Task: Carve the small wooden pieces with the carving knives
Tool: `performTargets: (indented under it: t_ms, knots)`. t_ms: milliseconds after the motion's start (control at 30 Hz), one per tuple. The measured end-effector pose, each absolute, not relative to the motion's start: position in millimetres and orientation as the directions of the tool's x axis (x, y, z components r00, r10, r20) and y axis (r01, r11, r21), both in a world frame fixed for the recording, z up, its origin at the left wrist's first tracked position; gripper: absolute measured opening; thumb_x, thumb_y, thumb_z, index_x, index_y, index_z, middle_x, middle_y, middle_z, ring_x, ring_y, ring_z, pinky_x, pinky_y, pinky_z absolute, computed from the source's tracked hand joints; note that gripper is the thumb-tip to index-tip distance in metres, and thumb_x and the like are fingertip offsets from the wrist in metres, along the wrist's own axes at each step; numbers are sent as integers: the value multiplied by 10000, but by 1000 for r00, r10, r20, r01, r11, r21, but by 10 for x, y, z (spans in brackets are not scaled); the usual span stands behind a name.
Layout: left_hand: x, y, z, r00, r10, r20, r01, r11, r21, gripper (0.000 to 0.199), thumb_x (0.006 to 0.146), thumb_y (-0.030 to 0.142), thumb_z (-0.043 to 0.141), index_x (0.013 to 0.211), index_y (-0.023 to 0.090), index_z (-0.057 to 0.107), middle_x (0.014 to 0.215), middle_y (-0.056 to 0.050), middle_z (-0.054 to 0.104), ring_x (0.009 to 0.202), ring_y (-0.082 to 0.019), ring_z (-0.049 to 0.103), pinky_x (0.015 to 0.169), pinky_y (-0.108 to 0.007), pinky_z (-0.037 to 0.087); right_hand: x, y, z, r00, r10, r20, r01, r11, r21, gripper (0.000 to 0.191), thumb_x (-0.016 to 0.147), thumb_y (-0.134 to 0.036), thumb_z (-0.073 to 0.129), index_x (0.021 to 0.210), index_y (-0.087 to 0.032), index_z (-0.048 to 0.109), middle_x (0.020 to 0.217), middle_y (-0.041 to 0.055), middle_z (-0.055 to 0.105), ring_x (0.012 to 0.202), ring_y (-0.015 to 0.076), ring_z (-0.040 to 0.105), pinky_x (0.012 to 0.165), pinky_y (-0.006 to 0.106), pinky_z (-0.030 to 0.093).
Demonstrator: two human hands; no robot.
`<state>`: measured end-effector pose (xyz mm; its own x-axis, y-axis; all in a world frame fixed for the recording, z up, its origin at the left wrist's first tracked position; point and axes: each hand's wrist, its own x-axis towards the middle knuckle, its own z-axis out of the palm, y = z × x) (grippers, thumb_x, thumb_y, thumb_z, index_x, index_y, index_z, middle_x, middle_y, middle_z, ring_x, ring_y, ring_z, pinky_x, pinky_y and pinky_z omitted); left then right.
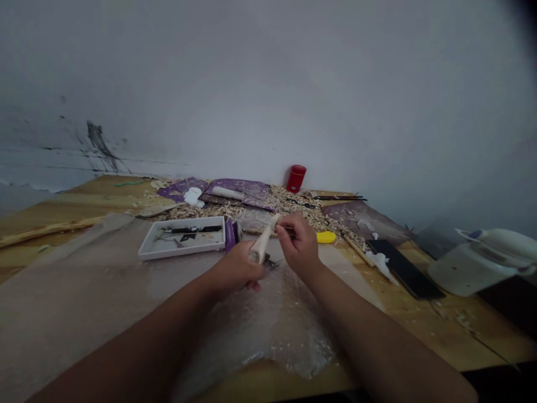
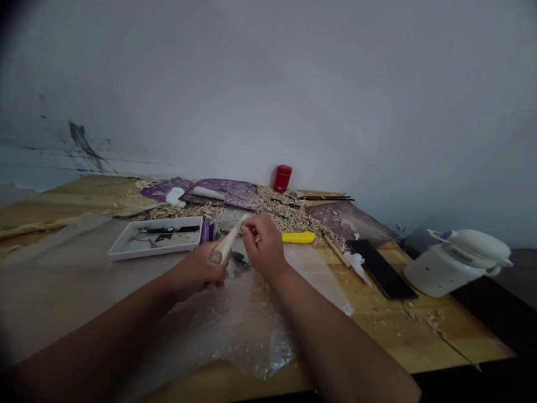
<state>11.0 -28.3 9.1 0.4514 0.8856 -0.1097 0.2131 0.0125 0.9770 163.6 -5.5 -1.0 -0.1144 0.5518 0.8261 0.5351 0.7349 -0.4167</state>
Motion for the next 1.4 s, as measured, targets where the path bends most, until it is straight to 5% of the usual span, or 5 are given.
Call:
performTargets:
  t_ms: [533, 733, 867, 1200, 1400]
  knots:
    - [122, -250, 63, 432, 900, -59, 322, -93, 942, 173, 574, 97, 486, 735, 160, 492, 448, 67, 482, 330, -57, 427, 299, -142, 298, 1597, -95, -59, -291, 520, 803, 541, 781, -310, 47, 794, -208, 490, 776, -206, 533, 709, 13, 550, 682, 137, 523, 635, 262, 416]
    - [125, -253, 56, 443, 895, -57, 336, -106, 936, 137, 626, 180, 552, 678, 172, 425, 433, 74, 442, 340, -66, 438, 305, -148, 295, 1672, -10, -45, -105, 581, 807, 612, 678, -408, 86, 800, -205, 466, 763, -197, 544, 693, 14, 550, 645, 132, 522, 602, 249, 411]
    - [122, -274, 78, 448, 892, -61, 277, -73, 958, 145, 649, 224, 560, 737, 164, 461, 471, 79, 444, 339, -55, 423, 311, -156, 325, 1622, -31, -78, -282, 569, 772, 587, 739, -330, 92, 763, -177, 479, 747, -189, 568, 656, 11, 566, 620, 134, 527, 588, 249, 409]
    - [109, -184, -7, 416, 909, -13, 138, -49, 989, 160, 745, 292, 489, 819, 174, 411, 484, 83, 449, 326, -42, 380, 380, -193, 408, 1649, -62, -77, 52, 669, 742, 396, 668, -630, 81, 776, -213, 524, 836, -200, 577, 718, 11, 614, 640, 133, 592, 603, 270, 475]
    - [130, -176, -18, 430, 903, 17, 140, -86, 986, 170, 745, 280, 469, 871, 166, 458, 533, 71, 444, 360, -48, 392, 362, -189, 399, 1573, -164, 1, -221, 616, 756, 426, 759, -493, 59, 747, -181, 549, 762, -198, 603, 676, -4, 607, 619, 115, 556, 599, 247, 441]
